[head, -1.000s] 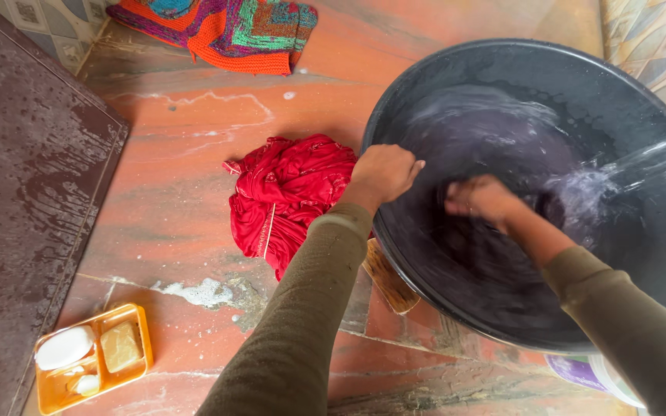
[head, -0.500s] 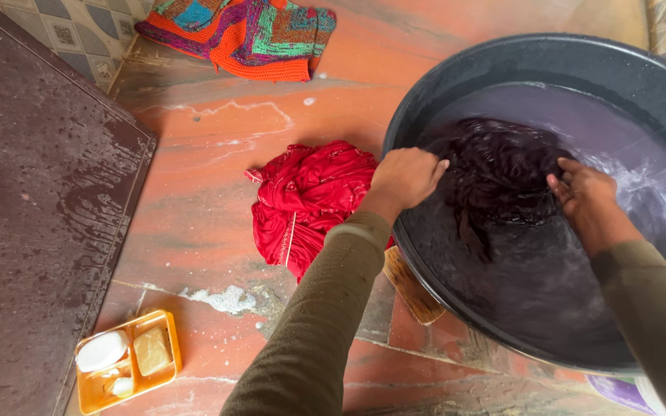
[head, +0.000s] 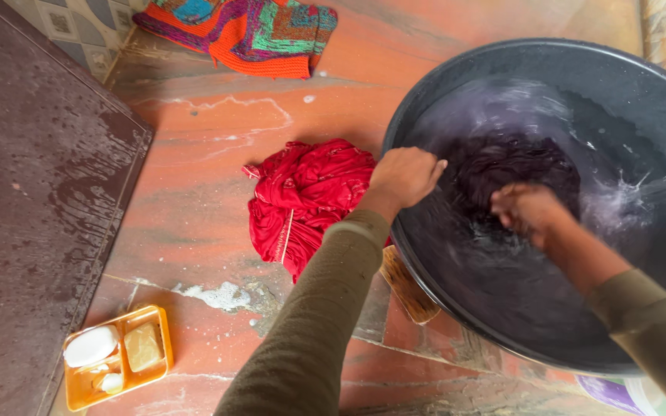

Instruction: The person washes a dark purple garment and a red patterned cloth by hand in a black basin filled with water. They agitate, rinse, and wring out each item, then hang the purple garment on a wall hook. The red cloth is rinsed again and left in the basin.

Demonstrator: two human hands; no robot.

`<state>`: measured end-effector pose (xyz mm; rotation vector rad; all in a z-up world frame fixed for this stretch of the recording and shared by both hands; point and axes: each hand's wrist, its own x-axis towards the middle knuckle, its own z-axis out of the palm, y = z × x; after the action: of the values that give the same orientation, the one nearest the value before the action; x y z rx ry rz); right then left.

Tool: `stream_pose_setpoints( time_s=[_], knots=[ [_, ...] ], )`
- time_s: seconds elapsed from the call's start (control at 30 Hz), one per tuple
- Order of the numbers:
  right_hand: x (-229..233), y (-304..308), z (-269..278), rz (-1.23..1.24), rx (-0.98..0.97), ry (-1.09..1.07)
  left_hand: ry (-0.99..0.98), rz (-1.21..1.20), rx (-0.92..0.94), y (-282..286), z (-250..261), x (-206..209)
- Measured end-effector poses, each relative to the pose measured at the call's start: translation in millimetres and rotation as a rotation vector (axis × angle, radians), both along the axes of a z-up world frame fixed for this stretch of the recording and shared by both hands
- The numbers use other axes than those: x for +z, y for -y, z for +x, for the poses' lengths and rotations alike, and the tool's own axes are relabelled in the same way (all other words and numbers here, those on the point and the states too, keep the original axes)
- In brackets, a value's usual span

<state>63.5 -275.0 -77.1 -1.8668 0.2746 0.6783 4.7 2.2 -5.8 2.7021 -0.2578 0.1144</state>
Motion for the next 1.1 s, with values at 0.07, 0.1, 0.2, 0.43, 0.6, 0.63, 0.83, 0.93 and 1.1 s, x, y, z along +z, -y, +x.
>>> stream_pose_setpoints(
  time_s=[0.07,0.1,0.2,0.43,0.6,0.63,0.83,0.93,1.1],
  knots=[
    [-27.3,12.1,-11.7,-0.037,0.135,0.004,0.002,-0.006,0.003,1.2,-0.9,-1.3],
    [-35.9,19.6,-15.0,-0.151,0.175,-0.042,0.008,-0.005,0.004,0.7,0.6,-0.4],
    [-47.3,34.9,-26.3,-0.53,0.362,-0.044,0.006,-0.018,0.004,1.2,-1.3,0.3],
    [7.1,62.6,-1.3,-1.061,0.488,0.576,-0.021,0.017,0.004,1.3,-0.3,2.1],
    [-3.5,35.2,-6.4,-0.683,0.711,0.554,-0.045,0.029,0.027,5.3,0.1,8.0],
    [-17.1,17.7,-20.2,-0.773,0.596,0.486,-0.024,0.018,0.031,3.7,-1.5,8.8],
    [-29.6,-27.5,-55.7,-0.729,0.386,0.517,0.056,-0.098,0.047,6.1,-10.7,6.2],
    [-0.7,-45.1,-61.3,-0.372,0.23,0.453,0.031,-0.235,0.038,6.6,-4.5,4.2],
    [82.7,-68.0,-55.4,0.283,-0.213,0.3,-0.115,-0.731,0.222,25.3,7.6,-25.5]
  ],
)
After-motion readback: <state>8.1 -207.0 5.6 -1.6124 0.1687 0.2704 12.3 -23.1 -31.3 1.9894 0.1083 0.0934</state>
